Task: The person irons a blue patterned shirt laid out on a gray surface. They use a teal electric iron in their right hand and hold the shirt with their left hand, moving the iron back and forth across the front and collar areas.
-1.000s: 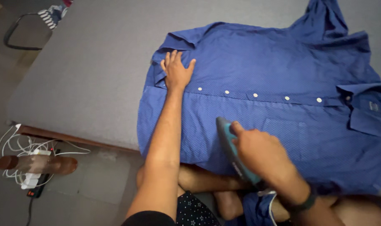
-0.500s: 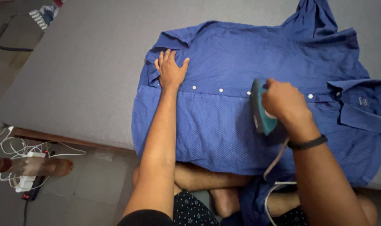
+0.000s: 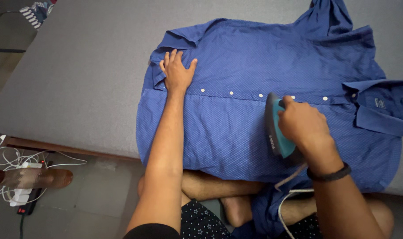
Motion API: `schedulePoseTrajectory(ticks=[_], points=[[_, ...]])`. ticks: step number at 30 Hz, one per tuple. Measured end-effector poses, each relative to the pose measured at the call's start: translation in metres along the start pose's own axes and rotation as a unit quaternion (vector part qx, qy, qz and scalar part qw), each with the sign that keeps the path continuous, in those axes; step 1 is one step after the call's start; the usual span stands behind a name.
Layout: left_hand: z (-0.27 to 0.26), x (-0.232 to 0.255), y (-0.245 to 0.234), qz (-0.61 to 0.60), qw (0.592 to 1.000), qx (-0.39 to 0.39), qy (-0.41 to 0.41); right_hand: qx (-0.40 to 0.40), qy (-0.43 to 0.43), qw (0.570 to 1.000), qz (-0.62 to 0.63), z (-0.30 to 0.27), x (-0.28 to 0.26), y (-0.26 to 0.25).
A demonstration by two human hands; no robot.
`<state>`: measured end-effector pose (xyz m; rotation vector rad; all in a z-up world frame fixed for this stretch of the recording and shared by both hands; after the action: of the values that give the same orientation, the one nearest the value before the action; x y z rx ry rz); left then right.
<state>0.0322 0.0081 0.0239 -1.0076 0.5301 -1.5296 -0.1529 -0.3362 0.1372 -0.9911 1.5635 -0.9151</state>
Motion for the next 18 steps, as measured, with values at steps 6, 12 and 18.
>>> schedulePoseTrajectory(ticks=[6, 12, 18], points=[[-0.001, 0.001, 0.001, -0.002, 1.000, -0.001, -0.002, 0.024, -0.024, 0.999, 0.036, 0.018, -0.005, -0.004], [0.000, -0.001, 0.002, 0.009, 1.000, -0.006, 0.003, 0.034, -0.014, 0.998, 0.052, 0.014, -0.003, -0.005], [0.001, 0.000, 0.002, 0.016, 1.000, -0.004, 0.007, 0.021, -0.004, 1.000, 0.019, -0.040, 0.011, -0.003]])
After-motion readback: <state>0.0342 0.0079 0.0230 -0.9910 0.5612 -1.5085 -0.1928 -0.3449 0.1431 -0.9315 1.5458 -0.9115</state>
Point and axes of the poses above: each hand's wrist, its own z-axis towards the middle knuckle, its own y-axis out of the palm, x = y × z, the point moved 4 cm from there along z, towards the middle knuckle, and after that the axes turned 12 degrees about z, right-handed, at the moved point
